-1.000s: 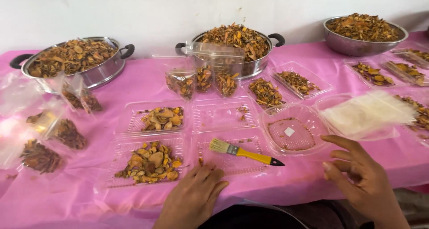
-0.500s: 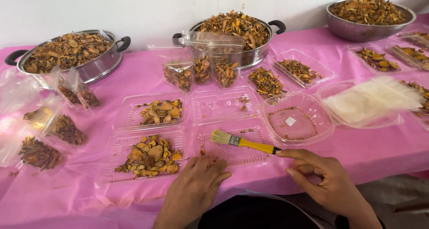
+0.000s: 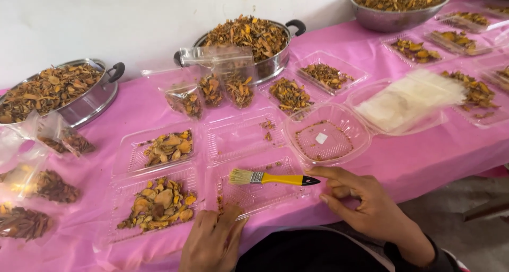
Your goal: Sorting and cleaning dried tea leaves using a brush and packaging them into small plastic bags.
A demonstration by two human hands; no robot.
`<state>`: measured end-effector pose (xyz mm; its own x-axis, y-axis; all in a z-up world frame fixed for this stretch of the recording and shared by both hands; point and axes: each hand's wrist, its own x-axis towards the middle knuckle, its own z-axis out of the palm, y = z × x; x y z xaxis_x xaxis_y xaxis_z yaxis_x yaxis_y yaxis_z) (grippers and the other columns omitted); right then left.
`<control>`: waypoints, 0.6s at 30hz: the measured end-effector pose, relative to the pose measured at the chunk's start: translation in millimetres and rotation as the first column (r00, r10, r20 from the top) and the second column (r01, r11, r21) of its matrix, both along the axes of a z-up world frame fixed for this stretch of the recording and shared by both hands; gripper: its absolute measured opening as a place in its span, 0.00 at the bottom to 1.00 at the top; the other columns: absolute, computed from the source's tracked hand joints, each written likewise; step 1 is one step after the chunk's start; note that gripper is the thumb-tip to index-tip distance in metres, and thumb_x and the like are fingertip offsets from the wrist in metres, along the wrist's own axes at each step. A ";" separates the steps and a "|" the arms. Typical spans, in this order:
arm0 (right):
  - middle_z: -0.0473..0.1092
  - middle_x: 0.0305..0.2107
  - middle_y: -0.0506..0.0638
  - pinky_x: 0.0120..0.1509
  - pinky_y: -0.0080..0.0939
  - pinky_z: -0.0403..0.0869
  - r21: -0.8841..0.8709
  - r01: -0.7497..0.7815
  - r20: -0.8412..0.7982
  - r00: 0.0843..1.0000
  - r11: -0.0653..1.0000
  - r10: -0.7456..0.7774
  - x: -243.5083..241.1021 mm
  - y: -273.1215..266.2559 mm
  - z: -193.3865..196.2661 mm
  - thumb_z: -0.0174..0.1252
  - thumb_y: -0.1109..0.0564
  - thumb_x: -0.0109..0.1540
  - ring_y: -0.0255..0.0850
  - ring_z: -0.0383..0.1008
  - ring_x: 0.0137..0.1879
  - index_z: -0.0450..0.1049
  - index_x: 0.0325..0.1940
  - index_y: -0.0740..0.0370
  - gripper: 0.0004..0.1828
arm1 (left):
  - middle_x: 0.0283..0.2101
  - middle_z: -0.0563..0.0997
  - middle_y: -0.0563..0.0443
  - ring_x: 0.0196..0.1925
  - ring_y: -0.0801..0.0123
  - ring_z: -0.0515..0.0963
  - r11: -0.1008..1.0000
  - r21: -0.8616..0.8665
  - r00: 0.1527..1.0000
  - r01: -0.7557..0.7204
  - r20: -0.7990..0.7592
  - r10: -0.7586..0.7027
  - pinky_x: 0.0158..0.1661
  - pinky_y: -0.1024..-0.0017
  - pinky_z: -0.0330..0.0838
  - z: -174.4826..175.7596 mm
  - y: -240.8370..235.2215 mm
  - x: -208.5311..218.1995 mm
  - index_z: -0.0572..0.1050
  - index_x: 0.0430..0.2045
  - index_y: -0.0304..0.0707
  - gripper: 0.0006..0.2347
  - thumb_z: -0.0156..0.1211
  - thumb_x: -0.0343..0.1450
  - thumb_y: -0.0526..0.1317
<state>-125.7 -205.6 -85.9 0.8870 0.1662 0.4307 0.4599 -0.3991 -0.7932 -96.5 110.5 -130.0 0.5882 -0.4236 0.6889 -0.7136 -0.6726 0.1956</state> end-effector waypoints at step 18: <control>0.76 0.17 0.52 0.42 0.33 0.76 0.215 -0.010 -0.229 0.972 0.977 0.060 15.3 1.9 10.3 0.56 0.60 0.63 0.35 0.78 0.28 0.73 0.66 0.59 0.25 | 0.48 0.70 0.62 0.33 0.53 0.68 0.917 0.390 0.921 -0.086 0.381 -0.075 0.23 0.62 0.62 -53.4 13.9 -12.7 0.73 0.34 0.52 0.09 0.47 0.80 0.49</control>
<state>-110.5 -203.7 -75.6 0.9621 0.1265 0.2416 0.2632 -0.1984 -0.9441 -109.2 124.4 -183.4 0.3175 -0.7027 0.6368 -0.6736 -0.6397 -0.3702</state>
